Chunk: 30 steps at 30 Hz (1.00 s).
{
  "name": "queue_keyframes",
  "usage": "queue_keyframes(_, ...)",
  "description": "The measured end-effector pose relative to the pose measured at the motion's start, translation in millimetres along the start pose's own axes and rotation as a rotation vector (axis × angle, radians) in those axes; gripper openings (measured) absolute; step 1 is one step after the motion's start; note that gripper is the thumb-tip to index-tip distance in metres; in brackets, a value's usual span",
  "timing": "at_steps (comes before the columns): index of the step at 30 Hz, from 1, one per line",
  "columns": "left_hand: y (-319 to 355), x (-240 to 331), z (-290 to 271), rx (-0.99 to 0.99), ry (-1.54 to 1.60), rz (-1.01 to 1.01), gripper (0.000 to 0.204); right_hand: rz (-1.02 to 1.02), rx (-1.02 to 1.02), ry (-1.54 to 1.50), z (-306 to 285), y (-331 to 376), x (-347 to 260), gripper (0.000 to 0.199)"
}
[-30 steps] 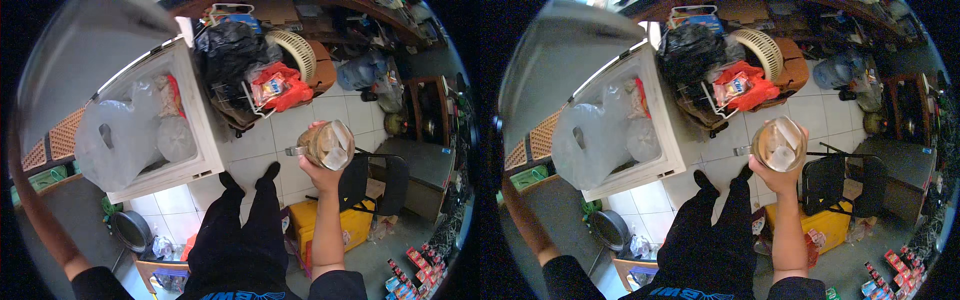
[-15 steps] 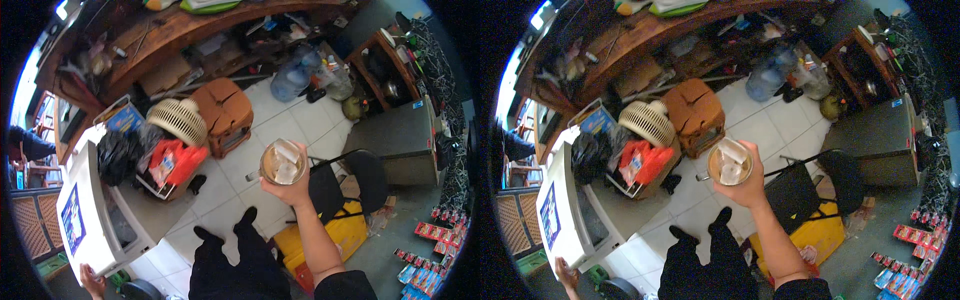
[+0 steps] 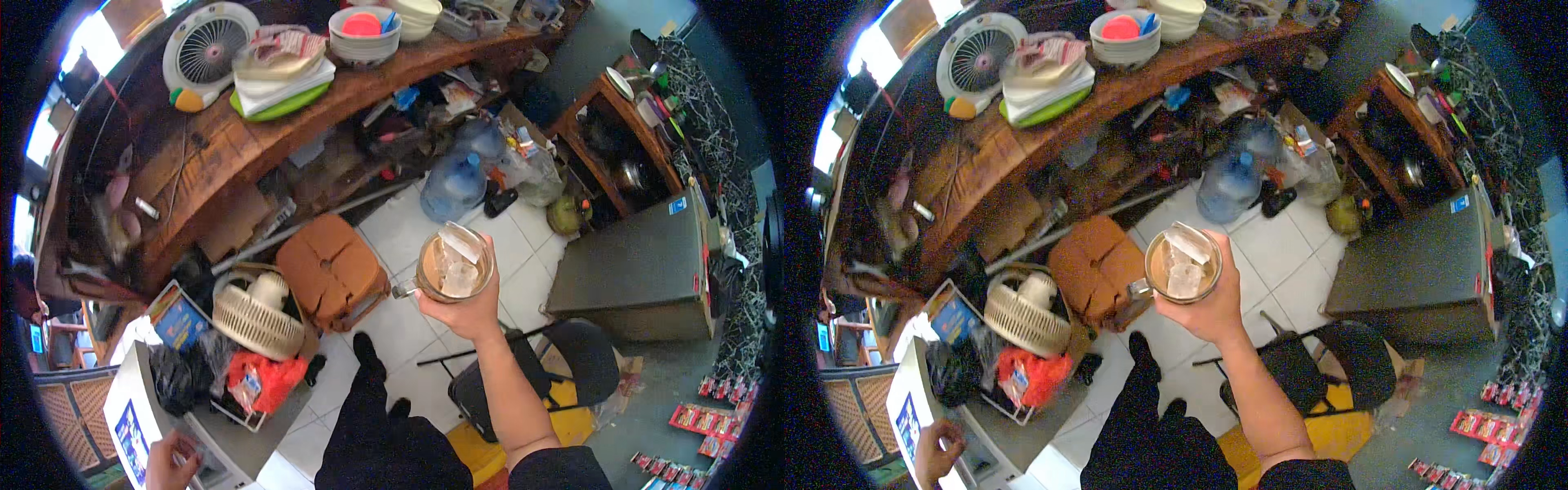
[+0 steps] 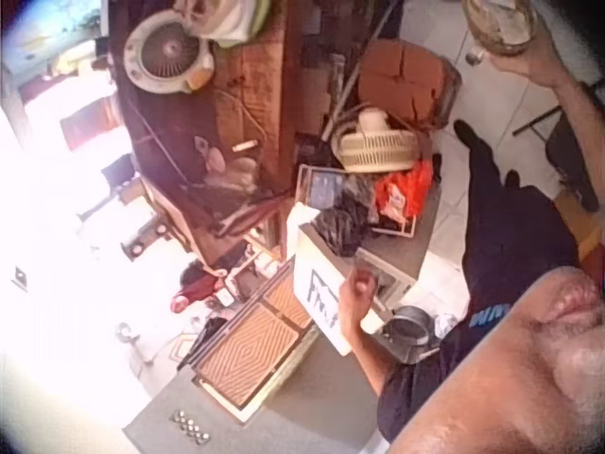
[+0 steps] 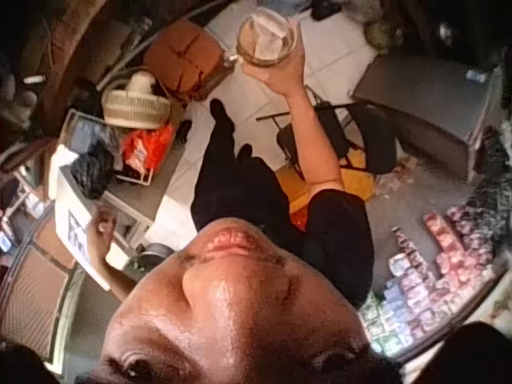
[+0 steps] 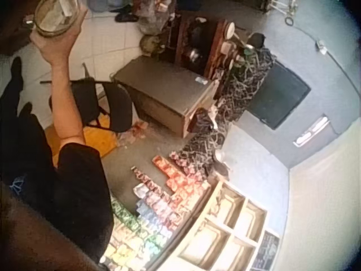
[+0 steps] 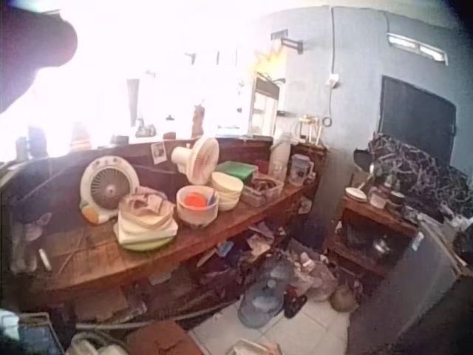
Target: The recorder sorts cutlery and drink sachets into containers on a prep counter.
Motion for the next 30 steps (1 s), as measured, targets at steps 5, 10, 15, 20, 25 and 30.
queue_keyframes(5,-139.0,203.4,-48.4,0.201,-0.049,0.561,0.014,-0.005,0.004,-0.048,3.4,-94.6,7.6,0.076)
queue_keyframes(10,-268.7,367.3,-121.4,0.550,0.012,0.840,0.012,-0.044,-0.009,-0.070,7.9,-186.0,15.8,0.078)
queue_keyframes(15,-404.3,512.2,-190.7,0.862,0.046,1.119,0.022,-0.042,-0.041,-0.160,4.3,-274.4,38.7,0.080)
queue_keyframes(20,-527.5,610.3,-263.1,1.060,-0.216,0.857,0.028,-0.118,-0.053,-0.095,-14.2,-355.6,69.6,0.079)
queue_keyframes(25,-564.4,689.9,-281.1,1.173,-0.356,1.227,0.022,-0.107,-0.088,-0.085,-27.7,-411.5,97.3,0.084)
queue_keyframes(30,-618.5,689.1,-287.8,0.969,-0.872,0.775,0.019,-0.096,-0.093,-0.044,-32.5,-440.3,117.2,0.087)
Point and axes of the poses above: each hand's wrist, its own y-axis away from the middle knuckle, its own z-axis out of the palm, x = y × z, the point moved 7 cm from there along -y, towards the middle knuckle, and after that the axes turned 4 degrees about x, right-handed, at the moved point
